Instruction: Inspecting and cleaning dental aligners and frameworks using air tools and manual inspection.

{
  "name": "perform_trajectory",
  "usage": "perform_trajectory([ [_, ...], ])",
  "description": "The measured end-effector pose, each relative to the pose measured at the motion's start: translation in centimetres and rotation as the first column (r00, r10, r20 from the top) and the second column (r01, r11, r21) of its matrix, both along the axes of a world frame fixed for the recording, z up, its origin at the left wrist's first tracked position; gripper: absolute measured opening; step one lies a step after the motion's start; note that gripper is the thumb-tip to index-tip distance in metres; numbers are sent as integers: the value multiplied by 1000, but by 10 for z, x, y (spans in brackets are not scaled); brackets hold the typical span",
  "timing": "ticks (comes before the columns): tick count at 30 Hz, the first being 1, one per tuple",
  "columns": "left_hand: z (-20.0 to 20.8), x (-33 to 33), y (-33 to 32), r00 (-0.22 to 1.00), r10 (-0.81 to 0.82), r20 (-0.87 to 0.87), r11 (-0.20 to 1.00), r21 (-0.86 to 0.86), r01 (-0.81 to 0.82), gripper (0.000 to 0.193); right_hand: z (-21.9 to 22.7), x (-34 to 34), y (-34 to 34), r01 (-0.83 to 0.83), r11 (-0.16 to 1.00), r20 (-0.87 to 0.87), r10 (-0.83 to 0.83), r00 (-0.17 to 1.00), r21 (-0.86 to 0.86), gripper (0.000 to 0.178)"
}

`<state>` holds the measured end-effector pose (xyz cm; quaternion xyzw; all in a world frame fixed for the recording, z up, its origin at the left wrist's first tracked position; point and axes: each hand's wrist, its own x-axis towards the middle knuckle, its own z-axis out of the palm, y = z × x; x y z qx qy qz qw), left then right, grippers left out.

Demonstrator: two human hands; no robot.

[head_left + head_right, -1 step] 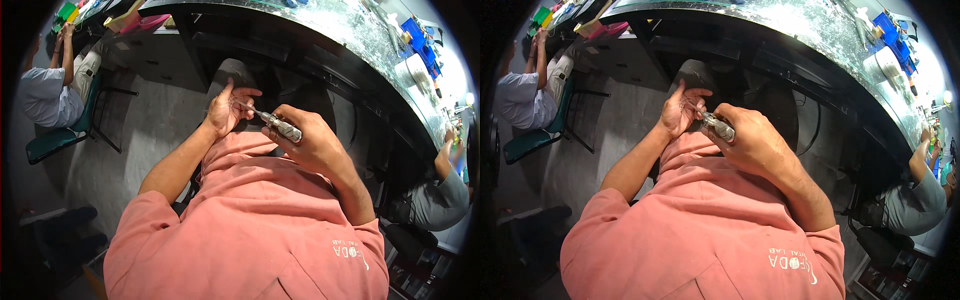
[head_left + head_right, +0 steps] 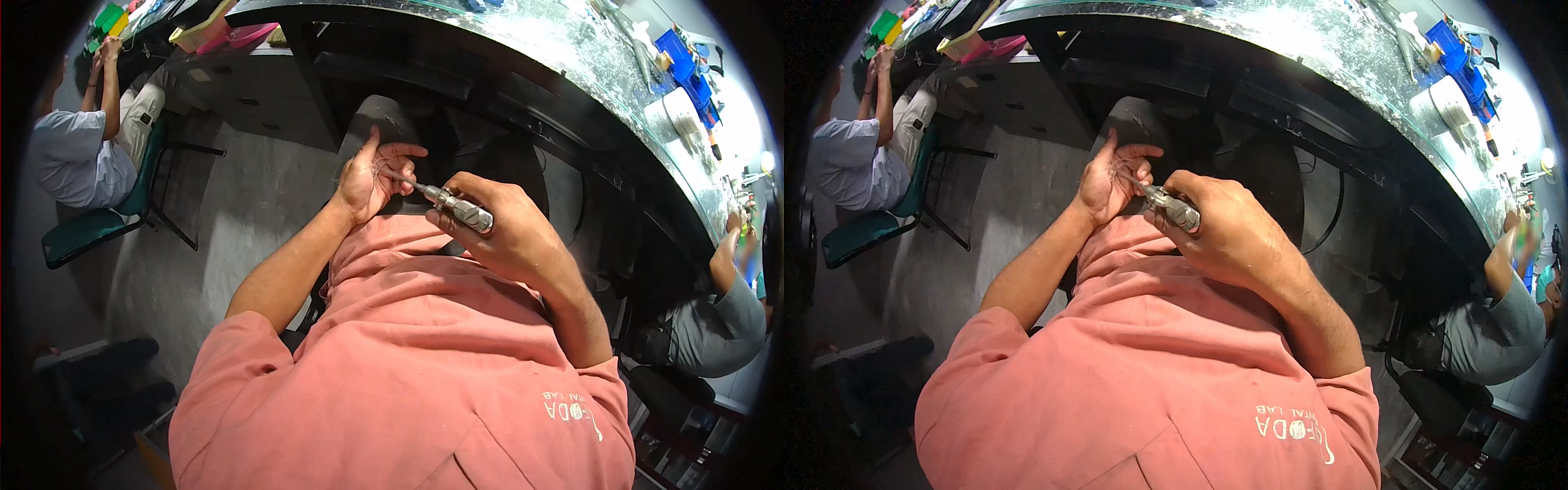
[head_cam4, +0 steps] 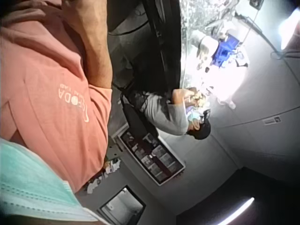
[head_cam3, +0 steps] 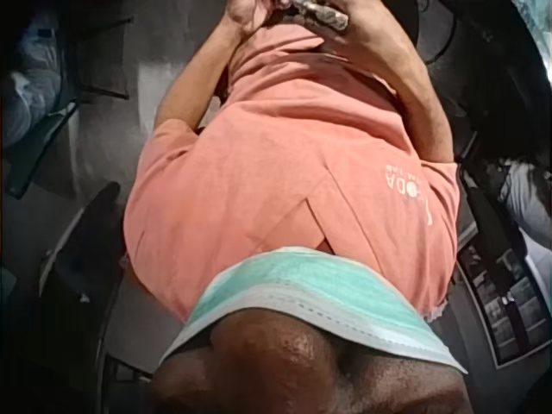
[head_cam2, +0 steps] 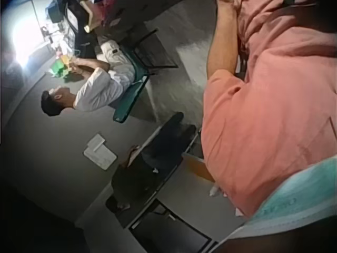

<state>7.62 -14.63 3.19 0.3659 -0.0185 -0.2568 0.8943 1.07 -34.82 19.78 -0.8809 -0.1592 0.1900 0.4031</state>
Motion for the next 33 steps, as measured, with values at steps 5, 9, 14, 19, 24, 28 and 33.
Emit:
perform_trajectory([
  [5,0,1,-1,999,-27,18,1000,-7,27,83,1,0,2,-18,1000,20,18,1000,-21,24],
  [9,4,0,-3,1000,27,13,997,66,-28,78,0,0,0,-11,1000,-36,11,999,-25,25],
  [14,8,-3,-3,999,2,35,999,40,-4,76,-4,0,1,-7,1000,44,7,999,5,24],
  [19,6,-3,-3,999,10,33,995,94,-13,77,0,0,-2,-4,1000,-36,3,999,-20,24],
  [24,3,-3,-4,999,41,34,996,74,-43,78,-1,-1,0,7,999,20,-6,1000,-37,24],
  [28,1,-2,-4,998,23,56,999,40,-25,79,-4,-1,0,-48,998,46,50,998,-33,23],
  [33,0,-1,0,997,-29,66,999,26,27,80,-5,0,2,-16,1000,84,17,996,-8,23],
])
